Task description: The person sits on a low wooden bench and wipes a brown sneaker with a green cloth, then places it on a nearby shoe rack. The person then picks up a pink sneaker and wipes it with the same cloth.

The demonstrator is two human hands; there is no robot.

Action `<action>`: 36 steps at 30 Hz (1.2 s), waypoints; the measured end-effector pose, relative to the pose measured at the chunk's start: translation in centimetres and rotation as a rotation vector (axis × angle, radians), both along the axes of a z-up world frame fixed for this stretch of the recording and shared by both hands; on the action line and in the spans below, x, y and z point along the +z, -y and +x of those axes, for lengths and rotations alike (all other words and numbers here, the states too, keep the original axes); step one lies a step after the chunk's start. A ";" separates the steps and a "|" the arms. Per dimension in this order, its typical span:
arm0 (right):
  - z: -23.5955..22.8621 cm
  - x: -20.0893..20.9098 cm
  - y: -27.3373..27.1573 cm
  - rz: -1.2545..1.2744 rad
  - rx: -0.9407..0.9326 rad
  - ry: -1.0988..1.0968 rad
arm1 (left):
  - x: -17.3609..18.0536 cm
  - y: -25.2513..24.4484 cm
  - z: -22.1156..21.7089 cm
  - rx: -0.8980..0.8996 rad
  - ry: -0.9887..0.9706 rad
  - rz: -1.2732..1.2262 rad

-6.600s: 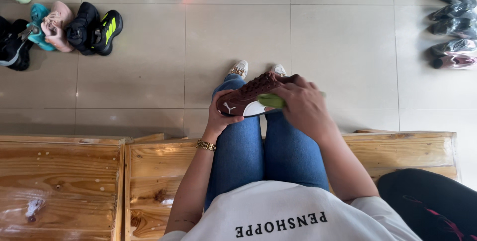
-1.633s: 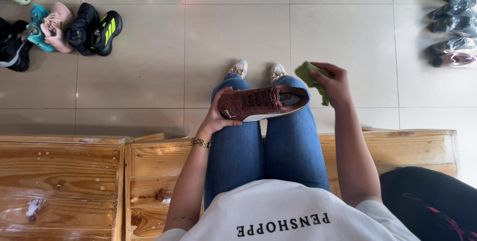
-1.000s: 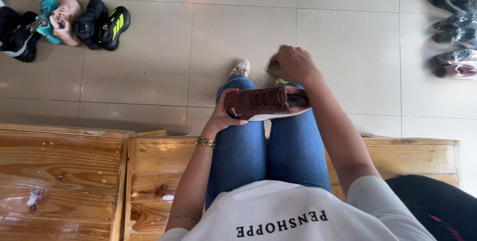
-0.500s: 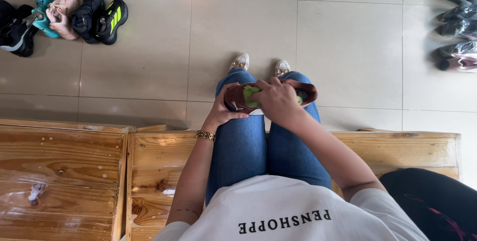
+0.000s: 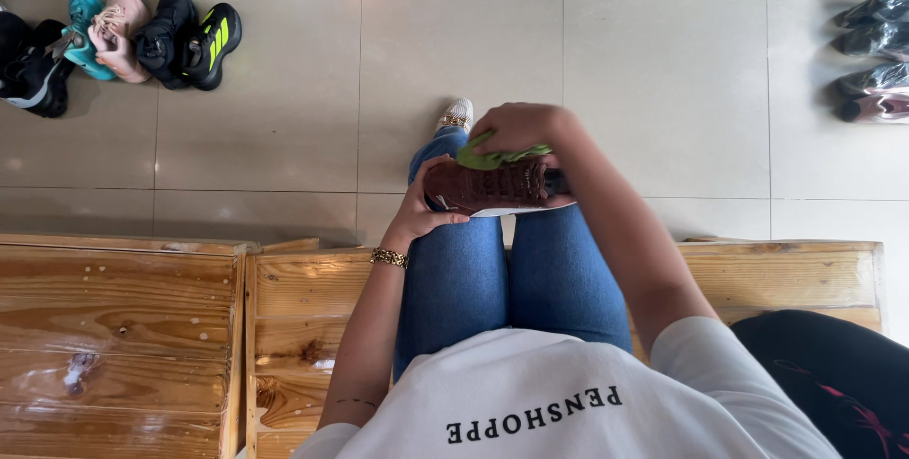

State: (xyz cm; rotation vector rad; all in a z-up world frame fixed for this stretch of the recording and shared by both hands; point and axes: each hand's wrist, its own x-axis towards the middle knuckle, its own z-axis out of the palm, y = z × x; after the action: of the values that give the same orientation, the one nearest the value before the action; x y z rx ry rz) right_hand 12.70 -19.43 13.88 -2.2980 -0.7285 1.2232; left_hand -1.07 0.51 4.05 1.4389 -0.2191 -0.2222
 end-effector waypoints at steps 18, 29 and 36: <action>-14.3 -3.6 6.6 0.388 -0.399 1.257 | -1.9 -1.3 1.9 -0.055 0.455 0.508; -14.8 -8.7 11.9 0.380 -0.582 1.468 | -2.6 -0.1 4.8 0.091 0.461 0.554; -12.6 -4.8 2.7 0.430 -0.608 1.492 | -2.5 2.6 4.3 0.275 0.304 0.241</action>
State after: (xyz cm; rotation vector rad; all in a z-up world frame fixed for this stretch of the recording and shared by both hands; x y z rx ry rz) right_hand 0.09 -22.12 9.04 -2.3956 -0.4937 -0.9854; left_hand 3.28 -2.12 1.57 1.7215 -0.2448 0.2041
